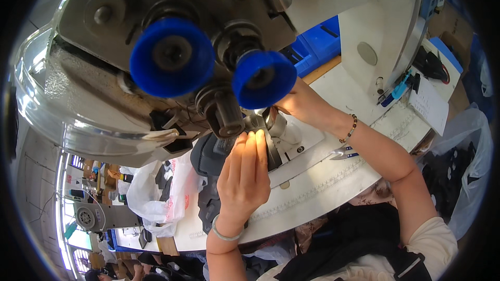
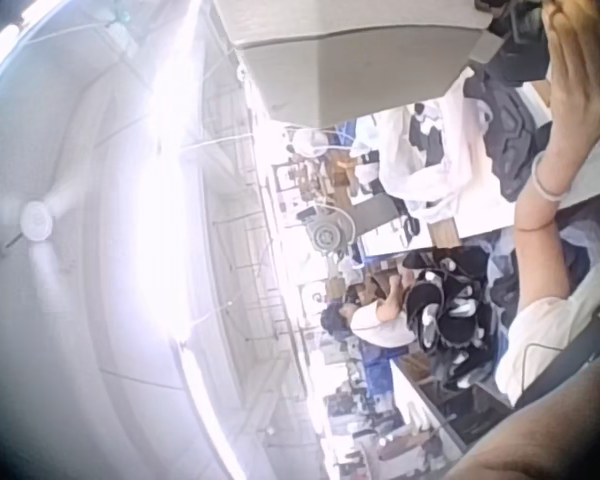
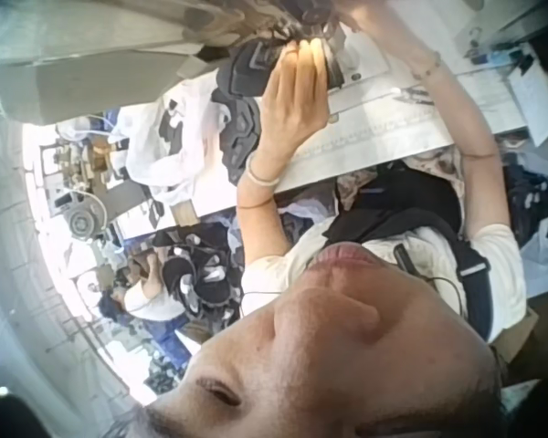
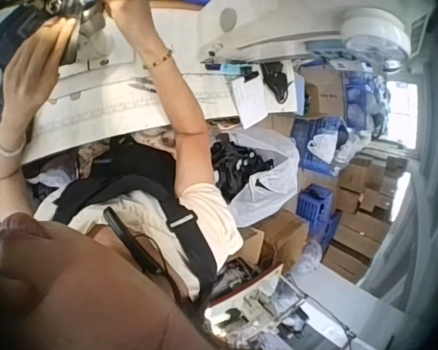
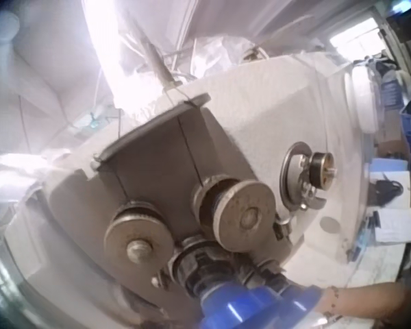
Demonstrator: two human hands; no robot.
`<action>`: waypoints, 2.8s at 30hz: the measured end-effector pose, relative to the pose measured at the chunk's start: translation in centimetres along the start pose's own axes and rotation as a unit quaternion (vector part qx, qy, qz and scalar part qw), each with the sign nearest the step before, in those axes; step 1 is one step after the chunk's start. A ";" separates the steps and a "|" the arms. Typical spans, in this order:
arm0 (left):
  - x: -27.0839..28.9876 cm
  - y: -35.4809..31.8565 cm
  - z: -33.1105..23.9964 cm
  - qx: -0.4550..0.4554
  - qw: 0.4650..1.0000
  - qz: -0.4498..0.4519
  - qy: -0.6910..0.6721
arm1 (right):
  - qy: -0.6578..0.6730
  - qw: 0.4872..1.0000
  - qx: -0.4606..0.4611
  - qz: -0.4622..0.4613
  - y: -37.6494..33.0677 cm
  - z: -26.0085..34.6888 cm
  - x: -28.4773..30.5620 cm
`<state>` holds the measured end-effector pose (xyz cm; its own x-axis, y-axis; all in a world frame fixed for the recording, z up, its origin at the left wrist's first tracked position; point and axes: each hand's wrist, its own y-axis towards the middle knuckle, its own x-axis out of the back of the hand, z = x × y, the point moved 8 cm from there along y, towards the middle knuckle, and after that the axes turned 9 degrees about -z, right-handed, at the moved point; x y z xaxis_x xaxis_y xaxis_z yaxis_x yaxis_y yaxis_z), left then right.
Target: The person aligns shoe component pieces together and stitches them using a sewing machine.
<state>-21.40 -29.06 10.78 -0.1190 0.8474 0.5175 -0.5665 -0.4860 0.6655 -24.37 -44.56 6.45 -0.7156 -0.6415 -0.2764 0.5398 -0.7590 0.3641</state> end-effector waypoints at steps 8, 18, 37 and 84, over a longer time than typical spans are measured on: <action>-0.1 0.0 0.4 0.004 1.000 0.006 -0.010 | 0.045 0.999 0.013 -0.026 -0.2 0.4 -0.5; -0.2 -0.2 0.8 0.045 0.998 0.011 -0.034 | -0.101 0.985 0.139 -0.026 -0.7 2.0 -0.3; -0.5 0.4 0.5 0.066 0.997 0.002 0.026 | -0.061 0.986 0.138 -0.065 -1.6 1.6 -0.6; -0.6 -2.9 3.0 0.148 0.981 -0.086 -0.086 | -0.025 0.980 0.033 -0.194 -4.6 -0.3 -0.4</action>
<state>-17.23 -28.83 10.17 0.1114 0.8857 0.4506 -0.3008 -0.4021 0.8648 -26.41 -40.79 4.59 -0.8834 -0.2984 -0.3615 0.1942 -0.9349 0.2971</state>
